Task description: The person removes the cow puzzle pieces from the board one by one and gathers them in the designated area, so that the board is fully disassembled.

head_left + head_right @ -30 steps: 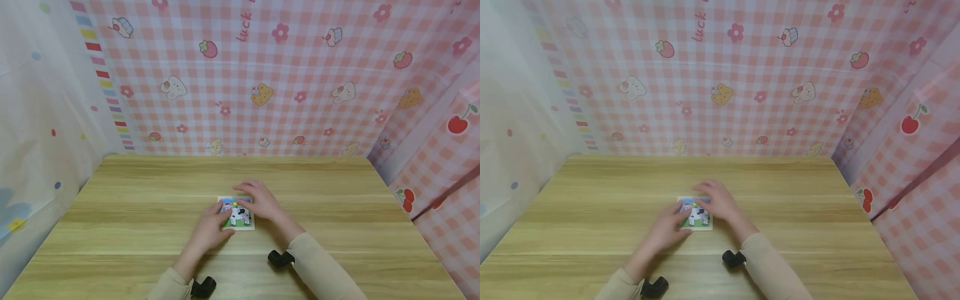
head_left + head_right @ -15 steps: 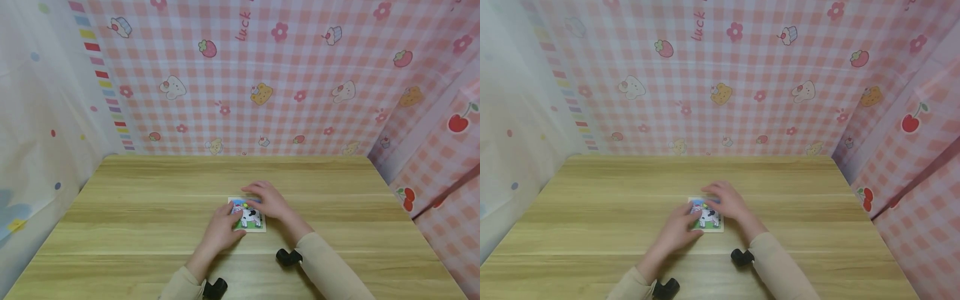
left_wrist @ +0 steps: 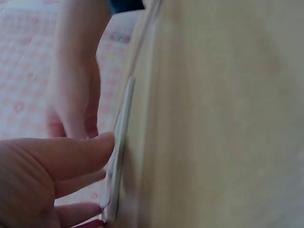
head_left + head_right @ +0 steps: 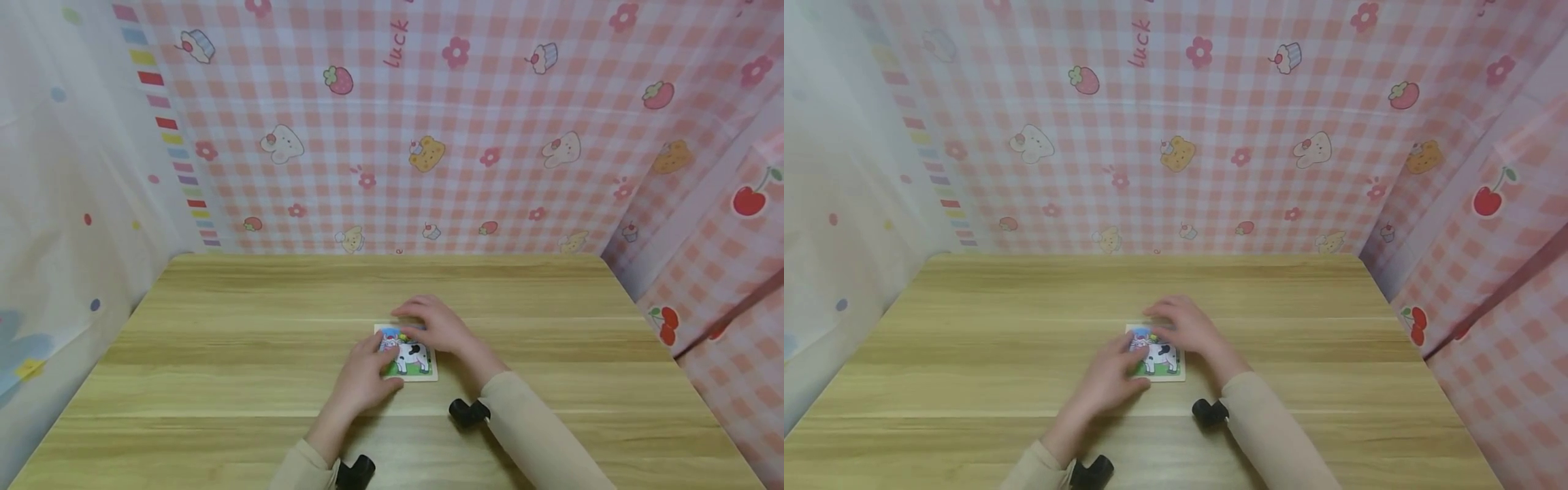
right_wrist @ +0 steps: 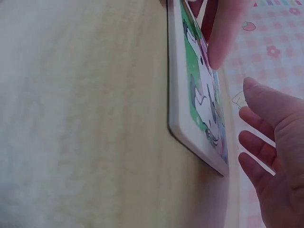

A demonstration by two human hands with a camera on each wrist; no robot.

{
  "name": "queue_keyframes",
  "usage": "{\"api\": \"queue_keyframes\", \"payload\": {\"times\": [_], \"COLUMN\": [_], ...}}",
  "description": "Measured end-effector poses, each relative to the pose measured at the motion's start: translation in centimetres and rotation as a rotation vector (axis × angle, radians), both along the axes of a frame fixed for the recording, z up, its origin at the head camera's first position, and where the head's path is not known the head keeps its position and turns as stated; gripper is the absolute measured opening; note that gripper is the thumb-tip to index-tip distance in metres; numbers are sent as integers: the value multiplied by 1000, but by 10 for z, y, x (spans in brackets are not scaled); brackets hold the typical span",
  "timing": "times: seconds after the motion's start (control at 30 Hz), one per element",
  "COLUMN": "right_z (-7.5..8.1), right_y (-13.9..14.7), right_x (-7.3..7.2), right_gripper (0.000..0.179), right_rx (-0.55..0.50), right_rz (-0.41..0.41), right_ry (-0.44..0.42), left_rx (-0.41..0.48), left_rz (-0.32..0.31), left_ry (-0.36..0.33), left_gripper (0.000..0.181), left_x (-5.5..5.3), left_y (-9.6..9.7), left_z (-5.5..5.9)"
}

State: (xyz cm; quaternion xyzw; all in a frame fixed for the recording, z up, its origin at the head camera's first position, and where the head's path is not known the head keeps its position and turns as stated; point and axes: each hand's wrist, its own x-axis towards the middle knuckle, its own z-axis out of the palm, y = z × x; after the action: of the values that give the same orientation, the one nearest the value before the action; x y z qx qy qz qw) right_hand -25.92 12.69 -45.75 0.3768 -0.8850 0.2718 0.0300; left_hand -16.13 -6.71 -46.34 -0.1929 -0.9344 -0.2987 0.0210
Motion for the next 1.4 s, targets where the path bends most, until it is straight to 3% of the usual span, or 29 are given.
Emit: {"api": "queue_keyframes", "payload": {"times": [0.3,0.5,0.83,1.4], "right_z": [2,3,7,17], "right_y": [-6,-11,-18,-26], "right_x": [-5,-8,-12,-18], "right_gripper": [31,29,24,25], "right_rx": [84,117,174,354], "right_rz": [25,41,47,172], "right_ry": [-35,-70,-144,1], "left_rx": [-14,-20,-48,-52], "left_rz": [-29,-66,-75,-81], "left_ry": [-64,-87,-73,-79], "left_gripper": [48,50,48,47], "left_x": [-12,-12,-12,-12], "left_y": [-19,-24,-25,-29], "left_z": [0,1,-3,-2]}}
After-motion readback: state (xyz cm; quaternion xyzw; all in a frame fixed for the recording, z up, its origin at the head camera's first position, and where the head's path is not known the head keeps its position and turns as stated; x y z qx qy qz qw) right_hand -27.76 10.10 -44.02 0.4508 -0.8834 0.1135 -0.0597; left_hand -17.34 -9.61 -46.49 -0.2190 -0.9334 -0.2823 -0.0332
